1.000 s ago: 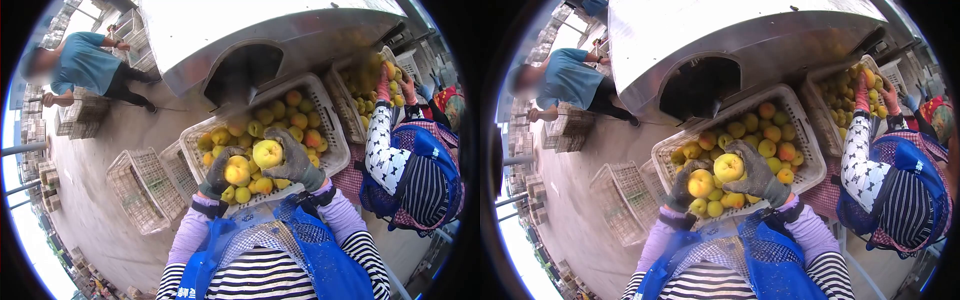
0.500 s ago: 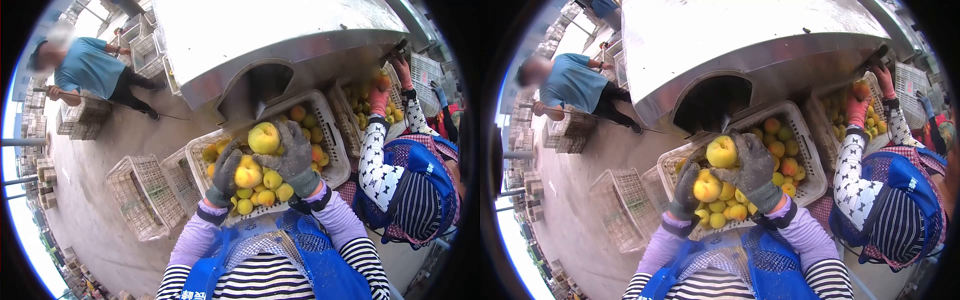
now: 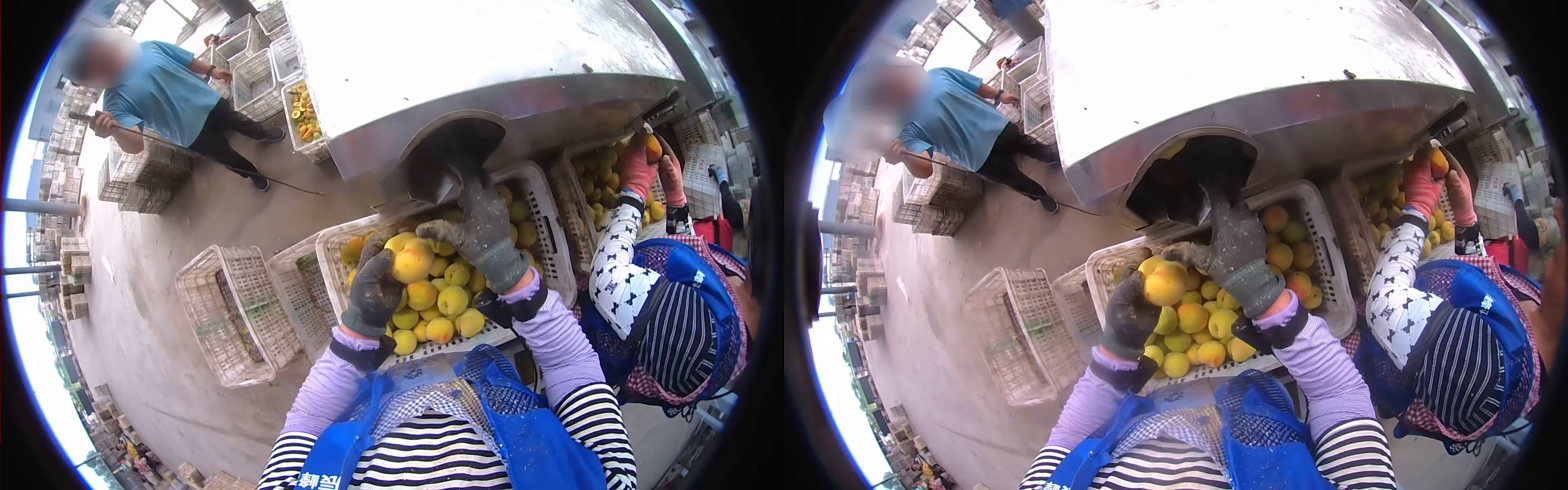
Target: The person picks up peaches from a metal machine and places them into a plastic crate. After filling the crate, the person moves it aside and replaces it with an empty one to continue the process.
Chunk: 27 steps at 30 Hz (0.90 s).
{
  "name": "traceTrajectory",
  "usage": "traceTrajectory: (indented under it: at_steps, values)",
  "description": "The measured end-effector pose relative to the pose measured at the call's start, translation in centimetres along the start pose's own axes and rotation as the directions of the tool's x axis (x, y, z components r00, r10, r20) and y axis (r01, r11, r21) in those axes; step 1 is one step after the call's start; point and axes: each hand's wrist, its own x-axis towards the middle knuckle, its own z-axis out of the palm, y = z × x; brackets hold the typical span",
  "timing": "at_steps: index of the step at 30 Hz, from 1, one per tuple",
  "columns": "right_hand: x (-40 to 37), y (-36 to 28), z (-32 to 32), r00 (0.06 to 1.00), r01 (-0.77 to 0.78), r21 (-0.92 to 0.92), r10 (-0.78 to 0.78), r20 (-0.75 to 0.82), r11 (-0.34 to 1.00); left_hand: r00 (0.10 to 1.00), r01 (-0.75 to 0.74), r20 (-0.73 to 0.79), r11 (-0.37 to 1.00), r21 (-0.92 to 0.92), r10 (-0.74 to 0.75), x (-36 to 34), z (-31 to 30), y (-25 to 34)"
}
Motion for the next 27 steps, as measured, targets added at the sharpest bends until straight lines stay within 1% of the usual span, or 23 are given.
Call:
traceTrajectory:
  at_steps: [1,4,5,7,9,10,12,13,15,16,18,19,20,22,23,24,25,26,27]
  values:
    - [-2.2,-1.0,-0.5,0.999,0.019,0.044,-0.02,0.032,0.999,0.998,0.068,-0.005,0.987,-0.144,-0.069,0.0,0.0,0.1]
    - [-7.5,-3.0,0.2,0.992,-0.03,0.054,0.023,0.124,0.998,0.997,-0.063,0.054,0.998,-0.003,0.063,0.1,0.1,-1.3]
    - [-8.3,-2.7,0.7,0.997,-0.044,0.035,0.042,0.063,0.998,0.998,-0.038,-0.041,0.998,0.045,0.039,0.1,0.4,-2.2]
    - [-9.3,-2.1,1.7,0.995,-0.072,-0.001,0.072,-0.068,0.997,0.991,-0.078,-0.093,0.984,0.158,0.093,-0.3,1.7,-2.8]
    - [-9.3,-1.6,2.2,0.989,-0.044,-0.022,0.04,-0.143,0.999,0.973,-0.117,-0.157,0.951,0.286,0.166,-0.4,3.3,-3.0]
    - [-9.1,-1.4,2.3,0.984,-0.028,-0.034,0.021,-0.177,0.999,0.97,-0.122,-0.161,0.938,0.325,0.182,-0.4,3.4,-3.1]
    - [-8.0,-1.5,2.0,0.983,0.001,0.036,0.006,-0.181,0.999,0.961,-0.137,-0.17,0.907,0.398,0.22,-0.4,3.1,-3.4]
    - [-7.0,-1.5,1.8,0.983,0.018,0.071,-0.005,-0.182,0.997,0.955,-0.171,-0.147,0.883,0.438,0.258,-0.4,3.3,-2.9]
    - [-4.5,-0.9,2.0,0.982,-0.068,-0.107,0.048,-0.183,0.992,0.939,-0.232,-0.102,0.826,0.514,0.327,-0.4,3.7,-1.7]
    - [-2.8,-0.3,2.2,0.98,-0.115,-0.193,0.08,-0.183,0.974,0.931,-0.244,-0.09,0.784,0.571,0.355,-0.1,2.9,-1.8]
    - [0.6,2.5,4.0,0.991,-0.057,-0.153,0.037,-0.132,0.987,0.912,-0.257,-0.066,0.69,0.677,0.404,0.0,-0.4,-3.0]
    - [2.1,4.0,4.9,0.995,-0.037,-0.129,0.024,-0.1,0.991,0.933,-0.17,-0.154,0.778,0.605,0.324,0.1,-1.7,-3.3]
    - [3.5,5.0,6.1,0.988,-0.008,-0.138,-0.013,-0.152,0.99,0.927,-0.133,-0.176,0.73,0.67,0.331,0.1,-2.5,-3.8]
    - [5.2,6.3,7.3,0.983,0.025,-0.218,-0.063,-0.171,0.976,0.916,-0.044,-0.215,0.62,0.783,0.337,0.3,-4.0,-4.8]
    - [6.0,6.8,6.5,0.987,0.034,-0.29,-0.078,-0.14,0.957,0.908,-0.056,-0.203,0.586,0.808,0.367,0.6,-5.2,-6.0]
    - [6.0,7.0,5.5,0.99,0.051,-0.364,-0.095,-0.104,0.93,0.951,-0.038,-0.096,0.421,0.906,0.292,0.7,-5.7,-6.3]
    - [4.8,6.7,4.2,0.999,0.022,-0.293,-0.032,-0.03,0.956,0.981,-0.05,0.003,0.242,0.969,0.193,0.9,-6.3,-6.3]
    - [2.9,6.1,2.8,0.999,-0.014,-0.223,0.025,0.047,0.975,0.993,-0.091,0.086,0.06,0.994,0.075,1.4,-6.9,-6.7]
    - [0.7,6.3,2.2,0.967,-0.04,-0.23,0.096,0.238,0.972,0.984,-0.169,0.162,-0.105,0.98,-0.068,1.8,-7.8,-8.0]
